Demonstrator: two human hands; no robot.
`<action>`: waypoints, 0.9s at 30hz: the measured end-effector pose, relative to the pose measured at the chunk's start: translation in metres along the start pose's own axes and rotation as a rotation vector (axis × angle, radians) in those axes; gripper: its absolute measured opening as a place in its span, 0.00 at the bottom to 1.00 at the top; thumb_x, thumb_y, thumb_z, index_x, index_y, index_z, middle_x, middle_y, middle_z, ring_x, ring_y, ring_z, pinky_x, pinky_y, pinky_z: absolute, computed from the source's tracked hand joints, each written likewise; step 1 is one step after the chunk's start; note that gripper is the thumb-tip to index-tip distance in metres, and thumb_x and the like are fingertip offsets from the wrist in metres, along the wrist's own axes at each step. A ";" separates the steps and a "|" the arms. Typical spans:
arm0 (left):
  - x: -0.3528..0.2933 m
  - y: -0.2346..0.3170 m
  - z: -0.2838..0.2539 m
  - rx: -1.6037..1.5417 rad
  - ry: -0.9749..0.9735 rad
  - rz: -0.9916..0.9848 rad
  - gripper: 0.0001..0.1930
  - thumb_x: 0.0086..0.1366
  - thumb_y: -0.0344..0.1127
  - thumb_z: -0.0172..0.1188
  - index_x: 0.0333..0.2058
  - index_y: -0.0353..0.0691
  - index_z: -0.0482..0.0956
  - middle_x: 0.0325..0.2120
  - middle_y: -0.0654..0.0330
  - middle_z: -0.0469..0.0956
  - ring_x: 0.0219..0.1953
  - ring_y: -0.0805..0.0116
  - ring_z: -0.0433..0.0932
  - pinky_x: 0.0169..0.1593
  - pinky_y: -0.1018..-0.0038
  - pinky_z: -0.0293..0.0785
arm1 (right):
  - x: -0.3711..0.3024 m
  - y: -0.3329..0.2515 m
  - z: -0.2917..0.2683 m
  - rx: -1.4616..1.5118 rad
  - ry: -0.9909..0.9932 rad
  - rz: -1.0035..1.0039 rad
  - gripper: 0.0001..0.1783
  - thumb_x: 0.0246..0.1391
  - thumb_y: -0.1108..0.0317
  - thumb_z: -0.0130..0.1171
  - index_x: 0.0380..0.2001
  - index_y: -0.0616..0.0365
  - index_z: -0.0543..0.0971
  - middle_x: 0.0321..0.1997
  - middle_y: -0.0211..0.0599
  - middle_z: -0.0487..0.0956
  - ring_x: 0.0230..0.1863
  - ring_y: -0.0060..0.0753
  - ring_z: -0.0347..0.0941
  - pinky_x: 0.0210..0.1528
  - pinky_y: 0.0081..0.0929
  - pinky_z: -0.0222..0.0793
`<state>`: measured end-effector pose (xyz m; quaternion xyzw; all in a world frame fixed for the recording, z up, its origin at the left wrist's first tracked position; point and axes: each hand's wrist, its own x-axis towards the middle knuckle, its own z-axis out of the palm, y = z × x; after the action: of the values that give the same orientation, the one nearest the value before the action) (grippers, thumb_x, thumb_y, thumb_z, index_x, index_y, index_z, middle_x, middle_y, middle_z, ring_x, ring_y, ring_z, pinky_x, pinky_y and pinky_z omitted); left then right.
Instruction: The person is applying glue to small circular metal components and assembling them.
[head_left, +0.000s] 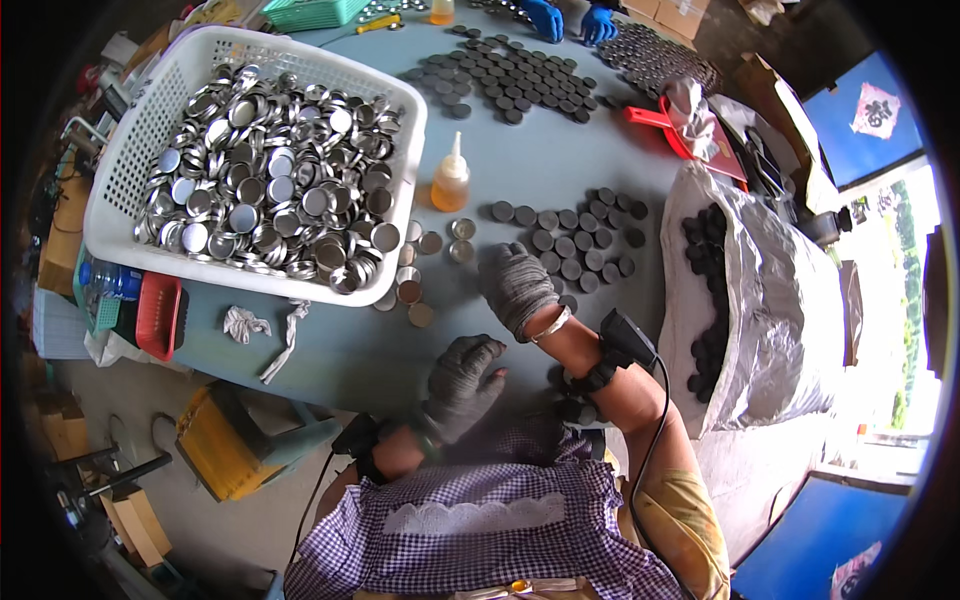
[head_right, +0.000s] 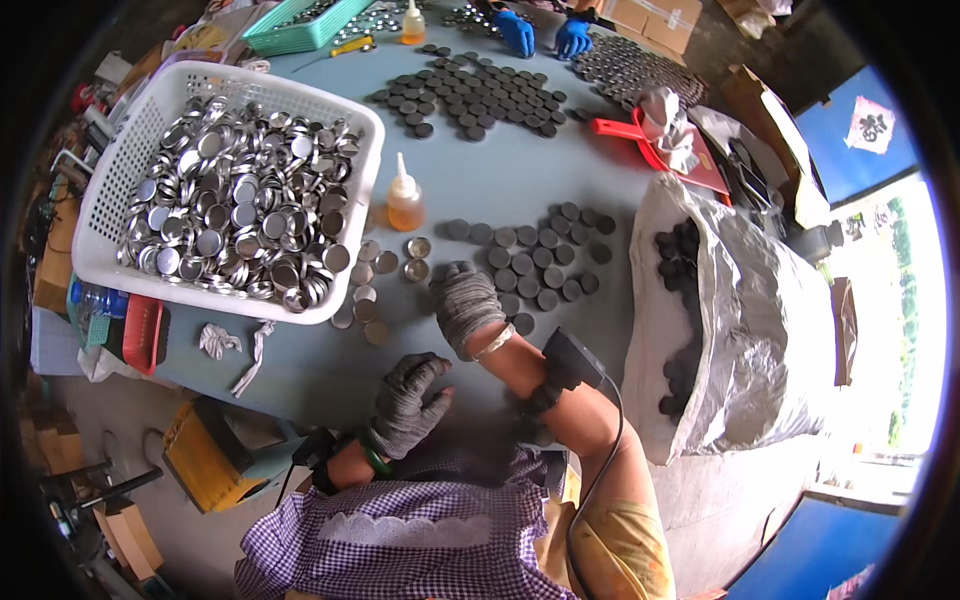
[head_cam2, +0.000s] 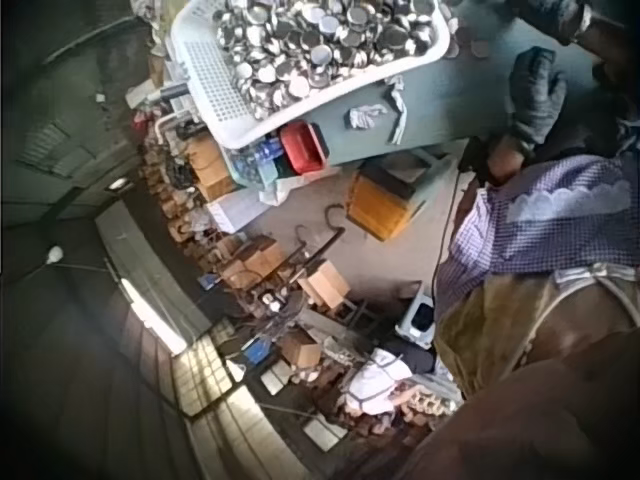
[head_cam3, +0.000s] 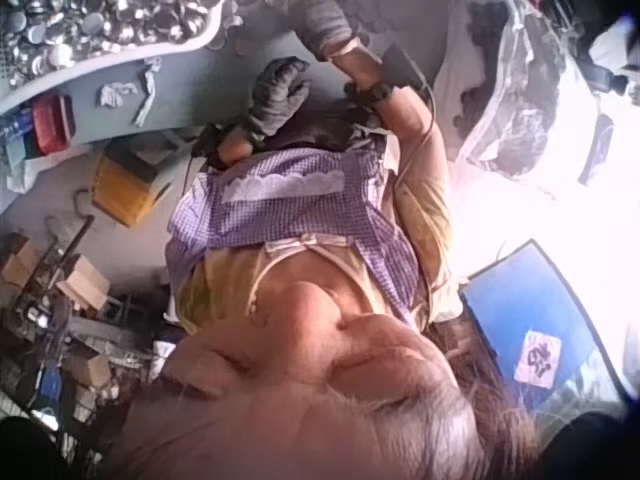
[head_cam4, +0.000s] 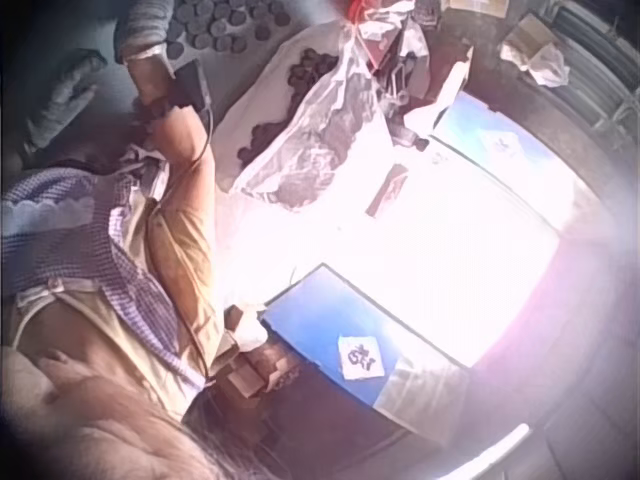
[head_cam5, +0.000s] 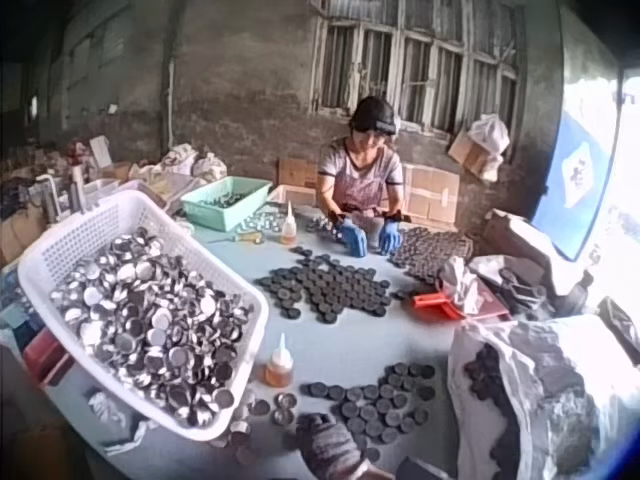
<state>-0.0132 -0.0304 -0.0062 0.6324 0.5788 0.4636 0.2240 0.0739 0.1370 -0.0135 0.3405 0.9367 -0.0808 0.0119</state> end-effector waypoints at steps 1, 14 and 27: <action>-0.002 0.003 0.005 -0.005 -0.011 0.002 0.21 0.51 0.25 0.66 0.45 0.37 0.75 0.40 0.53 0.76 0.42 0.52 0.77 0.46 0.64 0.75 | -0.007 0.000 -0.013 0.080 0.037 0.026 0.14 0.46 0.68 0.57 0.40 0.55 0.77 0.44 0.42 0.74 0.48 0.46 0.70 0.46 0.41 0.70; 0.028 0.004 0.099 0.219 -0.481 0.443 0.21 0.57 0.32 0.56 0.51 0.40 0.73 0.46 0.53 0.75 0.49 0.54 0.74 0.55 0.61 0.68 | -0.142 0.031 -0.086 0.524 0.570 0.212 0.16 0.46 0.71 0.63 0.41 0.61 0.77 0.32 0.43 0.76 0.31 0.41 0.74 0.34 0.33 0.70; 0.039 0.033 0.039 -0.075 -0.057 0.197 0.30 0.46 0.26 0.69 0.50 0.35 0.71 0.43 0.53 0.79 0.46 0.56 0.78 0.51 0.65 0.74 | -0.160 0.025 -0.030 1.742 0.099 0.436 0.12 0.58 0.68 0.58 0.42 0.63 0.74 0.31 0.28 0.76 0.29 0.20 0.71 0.33 0.21 0.68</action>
<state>0.0332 0.0087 0.0157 0.6903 0.4896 0.4863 0.2173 0.2141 0.0590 0.0251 0.4021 0.4575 -0.7436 -0.2759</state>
